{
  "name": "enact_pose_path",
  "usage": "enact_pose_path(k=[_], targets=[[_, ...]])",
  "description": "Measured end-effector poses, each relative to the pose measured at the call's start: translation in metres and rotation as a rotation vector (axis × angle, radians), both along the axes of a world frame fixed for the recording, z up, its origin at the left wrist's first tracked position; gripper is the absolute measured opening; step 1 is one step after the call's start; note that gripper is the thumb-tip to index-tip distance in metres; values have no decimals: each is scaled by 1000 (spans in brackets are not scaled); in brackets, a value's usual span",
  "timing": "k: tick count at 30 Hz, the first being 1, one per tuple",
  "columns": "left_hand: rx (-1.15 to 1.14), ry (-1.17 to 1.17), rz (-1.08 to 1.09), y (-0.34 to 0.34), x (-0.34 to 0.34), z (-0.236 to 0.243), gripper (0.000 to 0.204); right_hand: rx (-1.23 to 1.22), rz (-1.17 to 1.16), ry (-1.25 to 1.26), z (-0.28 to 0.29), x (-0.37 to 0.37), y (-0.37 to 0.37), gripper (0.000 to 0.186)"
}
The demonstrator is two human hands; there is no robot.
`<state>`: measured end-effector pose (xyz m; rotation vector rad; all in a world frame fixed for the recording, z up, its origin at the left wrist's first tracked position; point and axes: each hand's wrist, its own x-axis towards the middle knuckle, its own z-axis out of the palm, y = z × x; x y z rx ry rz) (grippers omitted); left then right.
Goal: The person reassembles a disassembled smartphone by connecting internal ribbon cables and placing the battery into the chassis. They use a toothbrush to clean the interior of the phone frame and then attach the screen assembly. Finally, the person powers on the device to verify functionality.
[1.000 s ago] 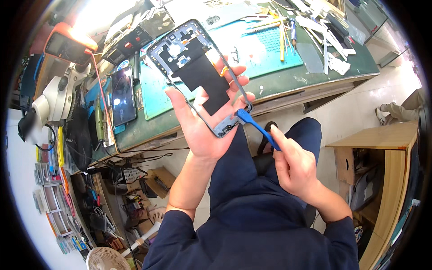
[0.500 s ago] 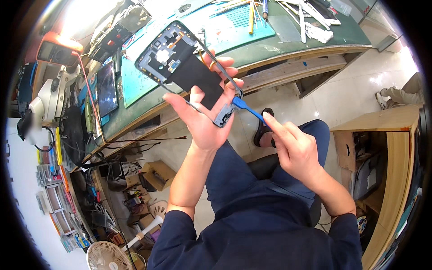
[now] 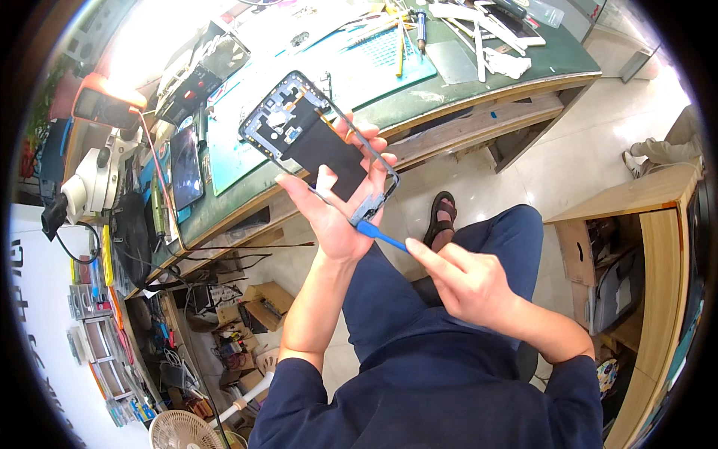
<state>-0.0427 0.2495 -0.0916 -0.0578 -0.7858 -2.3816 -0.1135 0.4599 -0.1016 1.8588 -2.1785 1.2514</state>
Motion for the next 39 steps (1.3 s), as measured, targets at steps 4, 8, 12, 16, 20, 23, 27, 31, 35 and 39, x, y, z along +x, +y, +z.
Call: enact_pose_path(k=[4, 8, 12, 16, 20, 23, 27, 31, 35, 39], targets=[[11, -22, 0, 1, 2, -1, 109, 125, -115, -31, 1, -16, 1, 57], [-39, -24, 23, 2, 2, -1, 109, 54, -58, 20, -1, -5, 0, 66], [4, -69, 1, 3, 10, -2, 104, 75, -54, 88, -4, -1, 6, 65], [99, -306, -19, -1, 16, 13, 89, 13, -253, 230, -10, -46, 7, 66], [97, -538, -167, 5, 21, 30, 90, 95, -28, 265, -7, -46, 17, 67], [-6, -678, -182, 9, 25, 36, 89, -52, -105, 209, 0, -63, 25, 63], [-166, -821, -287, 16, 33, 45, 92, 91, 141, 246, 17, -62, 31, 57], [-189, -895, -339, 24, 37, 54, 93, 109, 107, 339, 15, -71, 19, 59], [-235, -875, -383, 15, 39, 55, 86, 96, 101, 363, 20, -71, 15, 63], [-332, -930, -401, 19, 41, 54, 86, 69, 180, 332, 18, -79, 19, 62]])
